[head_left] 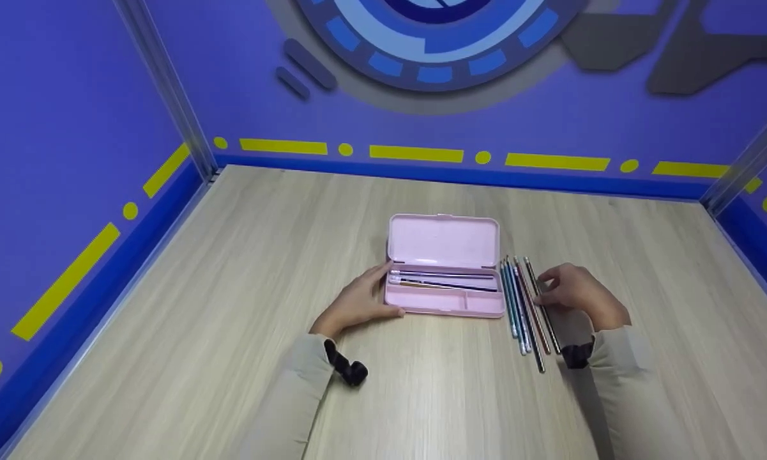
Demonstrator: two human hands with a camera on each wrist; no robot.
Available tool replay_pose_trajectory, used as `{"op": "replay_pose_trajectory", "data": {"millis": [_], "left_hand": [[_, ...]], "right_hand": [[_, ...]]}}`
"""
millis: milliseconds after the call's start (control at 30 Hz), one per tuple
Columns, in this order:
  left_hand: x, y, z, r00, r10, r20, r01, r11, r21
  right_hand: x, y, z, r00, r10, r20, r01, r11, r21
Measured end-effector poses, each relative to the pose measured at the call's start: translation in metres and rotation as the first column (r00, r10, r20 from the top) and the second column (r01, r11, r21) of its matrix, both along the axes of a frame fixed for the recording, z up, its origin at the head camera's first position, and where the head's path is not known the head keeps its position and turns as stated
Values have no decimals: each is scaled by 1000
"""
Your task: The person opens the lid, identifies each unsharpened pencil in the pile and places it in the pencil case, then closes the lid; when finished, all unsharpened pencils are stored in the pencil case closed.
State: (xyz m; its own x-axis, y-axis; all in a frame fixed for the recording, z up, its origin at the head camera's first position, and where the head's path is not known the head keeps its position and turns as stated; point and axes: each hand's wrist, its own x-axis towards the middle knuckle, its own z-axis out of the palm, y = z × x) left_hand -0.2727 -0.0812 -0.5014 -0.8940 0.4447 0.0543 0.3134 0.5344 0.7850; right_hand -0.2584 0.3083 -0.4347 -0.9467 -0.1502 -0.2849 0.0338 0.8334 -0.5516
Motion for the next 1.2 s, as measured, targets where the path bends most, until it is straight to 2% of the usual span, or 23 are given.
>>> {"op": "replay_pose_trajectory", "data": {"millis": [233, 467, 900, 1200], "left_hand": [[0, 1, 2, 1000, -2, -9, 2, 1000, -8], [-1, 0, 2, 1000, 6, -2, -6, 1000, -14], [0, 0, 0, 1000, 0, -9, 0, 1000, 6], [1, 0, 0, 1000, 7, -3, -7, 1000, 0]], "right_hand": [[1, 0, -1, 1000, -28, 11, 29, 998, -61], [0, -3, -1, 998, -51, 24, 53, 997, -64], [-8, -5, 7, 1000, 2, -30, -4, 997, -79], [-9, -19, 19, 994, -37, -99, 30, 997, -78]]}}
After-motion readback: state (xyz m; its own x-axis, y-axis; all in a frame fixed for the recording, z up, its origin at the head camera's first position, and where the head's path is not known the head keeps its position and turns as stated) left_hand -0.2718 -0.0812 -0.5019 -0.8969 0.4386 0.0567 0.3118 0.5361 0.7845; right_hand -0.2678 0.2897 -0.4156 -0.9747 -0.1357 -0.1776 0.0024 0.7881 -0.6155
